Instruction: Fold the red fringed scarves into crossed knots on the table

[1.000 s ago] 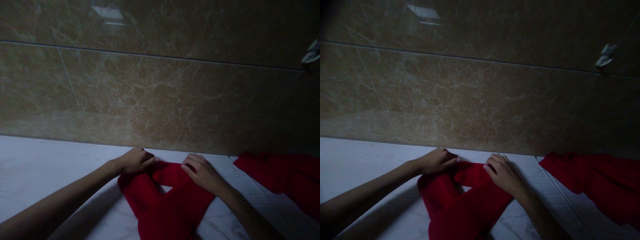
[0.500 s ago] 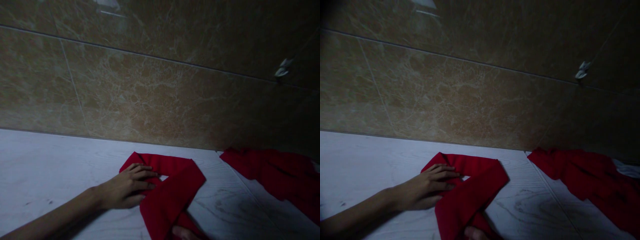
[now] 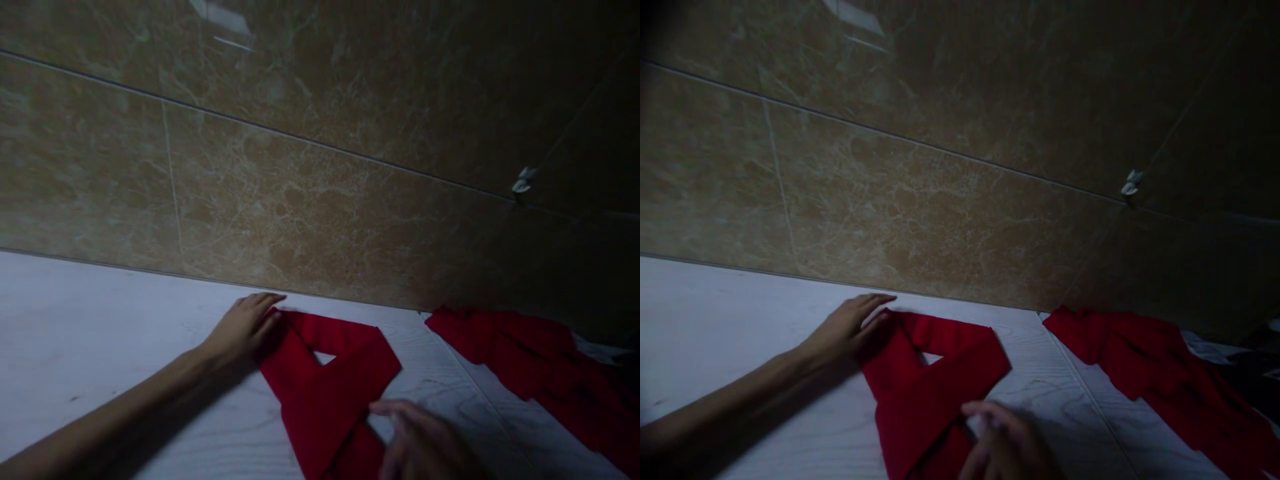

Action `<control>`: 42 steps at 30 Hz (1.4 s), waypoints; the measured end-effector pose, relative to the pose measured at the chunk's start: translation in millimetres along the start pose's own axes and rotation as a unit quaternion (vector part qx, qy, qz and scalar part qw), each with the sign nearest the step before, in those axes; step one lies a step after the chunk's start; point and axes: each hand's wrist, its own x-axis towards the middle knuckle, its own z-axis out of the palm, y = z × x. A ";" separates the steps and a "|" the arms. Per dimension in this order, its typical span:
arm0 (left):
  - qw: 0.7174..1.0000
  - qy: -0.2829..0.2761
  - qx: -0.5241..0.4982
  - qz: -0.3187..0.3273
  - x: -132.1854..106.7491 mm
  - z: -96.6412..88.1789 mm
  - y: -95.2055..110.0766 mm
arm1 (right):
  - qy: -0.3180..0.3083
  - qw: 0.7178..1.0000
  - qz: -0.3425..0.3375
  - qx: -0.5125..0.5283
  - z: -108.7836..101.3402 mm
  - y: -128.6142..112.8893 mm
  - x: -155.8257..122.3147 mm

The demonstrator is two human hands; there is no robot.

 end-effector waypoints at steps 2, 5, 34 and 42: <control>0.992 0.005 0.044 -0.122 9.9 -3.8 -6.5 | 0.170 0.968 -0.087 -0.163 -29.6 -20.3 29.5; 0.982 -0.053 0.059 -0.174 18.7 -2.8 -8.2 | 0.239 0.897 -0.138 -0.345 -56.0 -34.3 88.4; 0.985 -0.134 0.110 -0.008 3.6 40.2 36.6 | 0.089 0.778 -0.235 -0.575 -16.8 8.0 145.3; 0.983 -0.100 0.151 0.019 11.0 38.7 40.5 | 0.057 0.764 -0.241 -0.596 -10.6 -6.0 152.0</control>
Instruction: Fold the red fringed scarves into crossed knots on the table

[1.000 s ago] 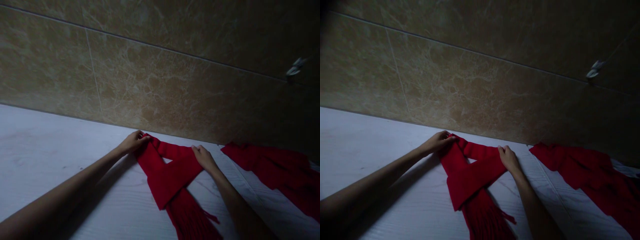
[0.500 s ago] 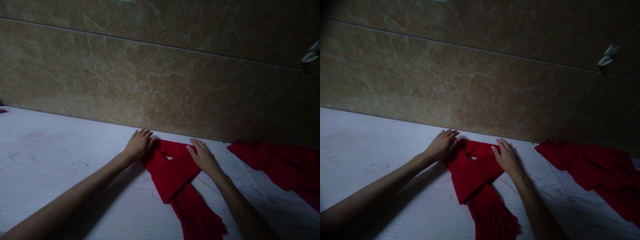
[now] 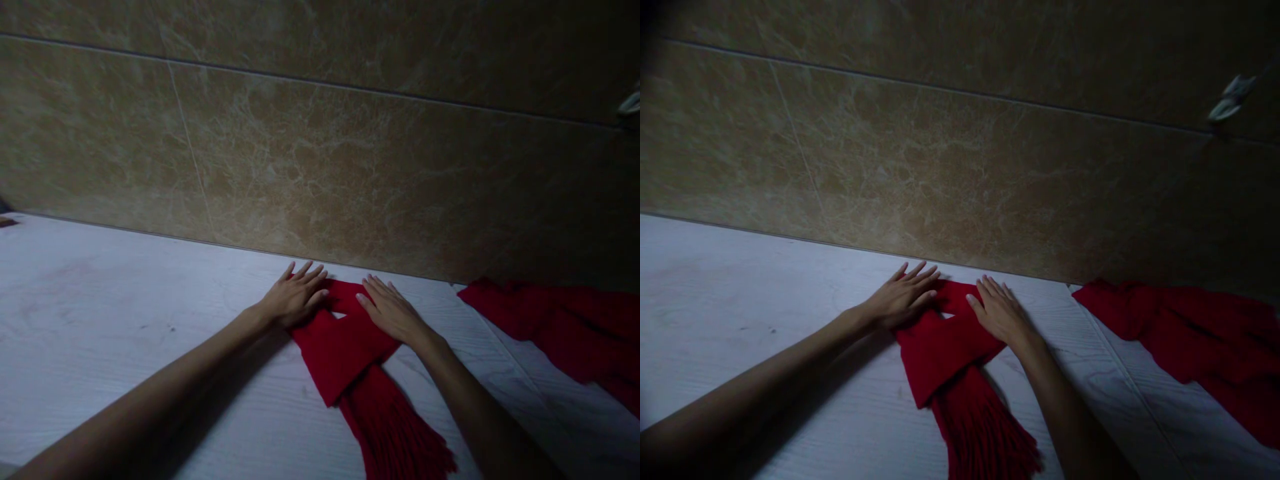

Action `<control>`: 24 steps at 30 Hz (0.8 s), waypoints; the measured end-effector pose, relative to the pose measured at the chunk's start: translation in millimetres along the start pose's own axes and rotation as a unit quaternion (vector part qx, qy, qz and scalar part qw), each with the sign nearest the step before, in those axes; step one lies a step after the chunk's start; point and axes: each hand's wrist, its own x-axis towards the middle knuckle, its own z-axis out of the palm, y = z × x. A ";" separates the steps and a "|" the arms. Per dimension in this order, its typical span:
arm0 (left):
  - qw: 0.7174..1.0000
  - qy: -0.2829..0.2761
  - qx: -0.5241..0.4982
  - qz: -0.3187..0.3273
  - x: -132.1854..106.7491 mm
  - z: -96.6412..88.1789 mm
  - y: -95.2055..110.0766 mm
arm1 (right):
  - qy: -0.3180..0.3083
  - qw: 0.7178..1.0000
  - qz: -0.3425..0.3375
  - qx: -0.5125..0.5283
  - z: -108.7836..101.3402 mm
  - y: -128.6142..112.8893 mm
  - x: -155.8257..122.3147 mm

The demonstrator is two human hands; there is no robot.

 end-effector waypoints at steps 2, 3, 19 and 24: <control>1.000 -0.024 -0.010 -0.001 -0.8 5.4 -1.6 | -0.005 1.000 -0.005 -0.002 3.3 -1.6 -0.1; 0.999 -0.030 -0.012 -0.003 -1.3 7.7 -2.5 | -0.006 1.000 -0.005 -0.002 4.9 -1.7 -0.6; 0.999 -0.005 -0.030 -0.018 -2.4 2.6 -3.8 | 0.010 1.000 -0.005 0.022 9.7 5.0 0.6; 0.998 0.042 -0.028 -0.028 -3.1 0.0 -11.7 | 0.026 0.999 -0.004 0.033 6.3 8.5 0.3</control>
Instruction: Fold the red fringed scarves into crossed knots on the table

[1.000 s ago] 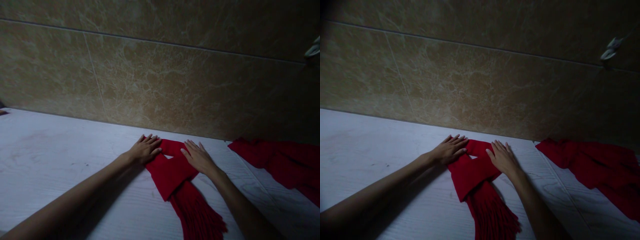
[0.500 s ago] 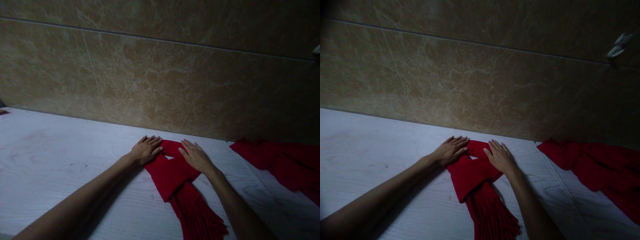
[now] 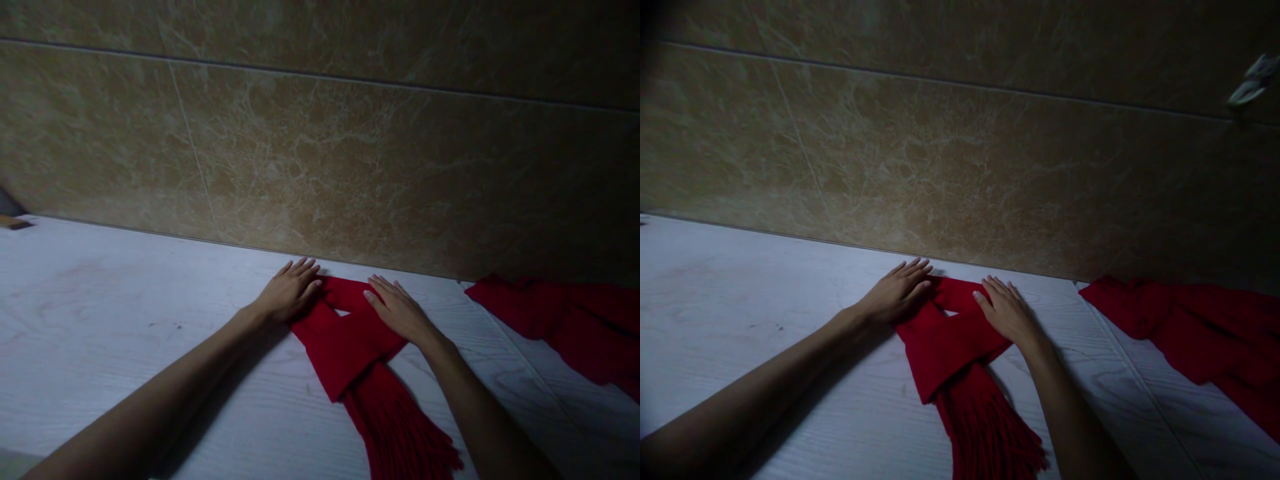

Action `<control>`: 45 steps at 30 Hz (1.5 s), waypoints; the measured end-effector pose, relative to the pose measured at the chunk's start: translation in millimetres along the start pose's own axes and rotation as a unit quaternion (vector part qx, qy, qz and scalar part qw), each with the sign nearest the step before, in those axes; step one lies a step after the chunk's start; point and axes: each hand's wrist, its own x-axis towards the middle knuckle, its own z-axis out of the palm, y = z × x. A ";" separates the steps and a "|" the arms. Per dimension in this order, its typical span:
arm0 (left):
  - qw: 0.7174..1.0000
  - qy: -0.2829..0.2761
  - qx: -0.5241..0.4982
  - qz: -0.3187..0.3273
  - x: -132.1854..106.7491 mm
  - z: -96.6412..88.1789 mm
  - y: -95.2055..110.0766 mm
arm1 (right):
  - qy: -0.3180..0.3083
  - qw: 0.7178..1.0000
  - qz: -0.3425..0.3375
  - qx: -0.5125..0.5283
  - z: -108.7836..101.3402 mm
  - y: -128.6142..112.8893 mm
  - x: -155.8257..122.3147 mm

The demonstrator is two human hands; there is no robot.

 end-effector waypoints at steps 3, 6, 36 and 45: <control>0.999 -0.043 -0.003 0.000 0.4 2.5 -4.0 | 0.003 1.000 -0.008 0.001 -2.2 3.4 0.2; 0.997 -0.079 0.001 -0.002 1.4 5.5 -5.6 | 0.000 1.000 -0.015 -0.001 -2.1 6.9 0.3; 0.997 -0.052 -0.060 -0.019 -3.6 -6.9 -10.1 | 0.011 1.000 -0.005 -0.020 -4.7 1.5 -6.1; 0.994 -0.082 -0.005 0.071 -14.8 1.8 21.8 | 0.009 1.000 0.010 -0.012 -8.9 -4.4 -7.2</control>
